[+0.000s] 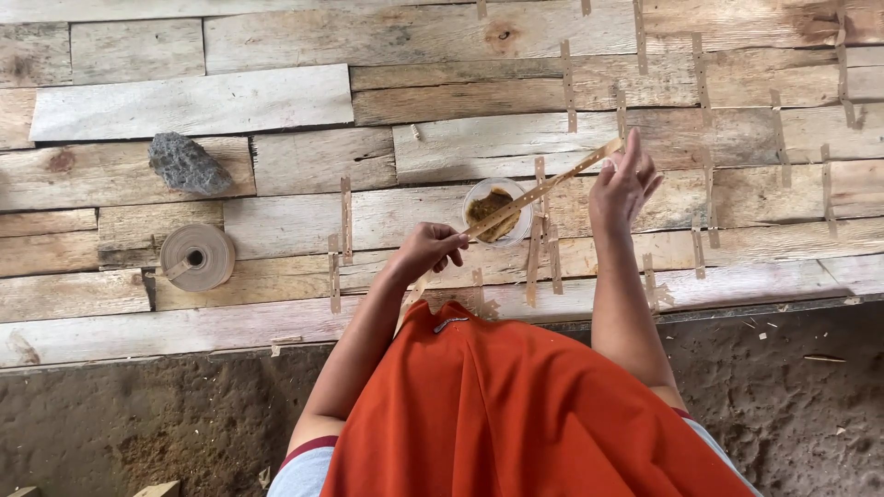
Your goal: The person repeatedly dips a thin wooden strip into a container of brown paste, then presses the strip onto a wooden plank surface. The person smooths the strip with their fingers and repeats the process with additional strips.
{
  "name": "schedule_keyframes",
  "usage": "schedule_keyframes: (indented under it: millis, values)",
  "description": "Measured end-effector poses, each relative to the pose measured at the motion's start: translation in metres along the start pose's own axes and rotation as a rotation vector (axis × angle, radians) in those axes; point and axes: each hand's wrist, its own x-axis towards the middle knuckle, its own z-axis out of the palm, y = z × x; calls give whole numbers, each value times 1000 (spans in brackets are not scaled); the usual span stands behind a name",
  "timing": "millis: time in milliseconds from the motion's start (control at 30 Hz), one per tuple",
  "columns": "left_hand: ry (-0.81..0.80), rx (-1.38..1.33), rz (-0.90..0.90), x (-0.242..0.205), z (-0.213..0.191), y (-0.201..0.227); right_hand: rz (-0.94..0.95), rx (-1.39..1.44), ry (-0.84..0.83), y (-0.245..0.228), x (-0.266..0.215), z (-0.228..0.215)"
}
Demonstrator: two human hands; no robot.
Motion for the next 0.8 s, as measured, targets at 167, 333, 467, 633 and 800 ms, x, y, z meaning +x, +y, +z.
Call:
schedule_keyframes:
  millis: [167, 333, 467, 633, 800]
  values:
    - [102, 22, -14, 19, -2, -9, -35, -27, 90, -17, -14, -18]
    - [174, 57, -28, 28, 11, 6, -464, 390, 15, -96, -93, -24]
    - [224, 130, -48, 33, 17, 2, -788, 153, -271, -93, -133, 18]
    - [270, 109, -30, 38, 18, -5, -835, 107, -185, -86, -137, 39]
    - [284, -77, 94, 17, 26, 23, -801, 32, -220, -79, -133, 41]
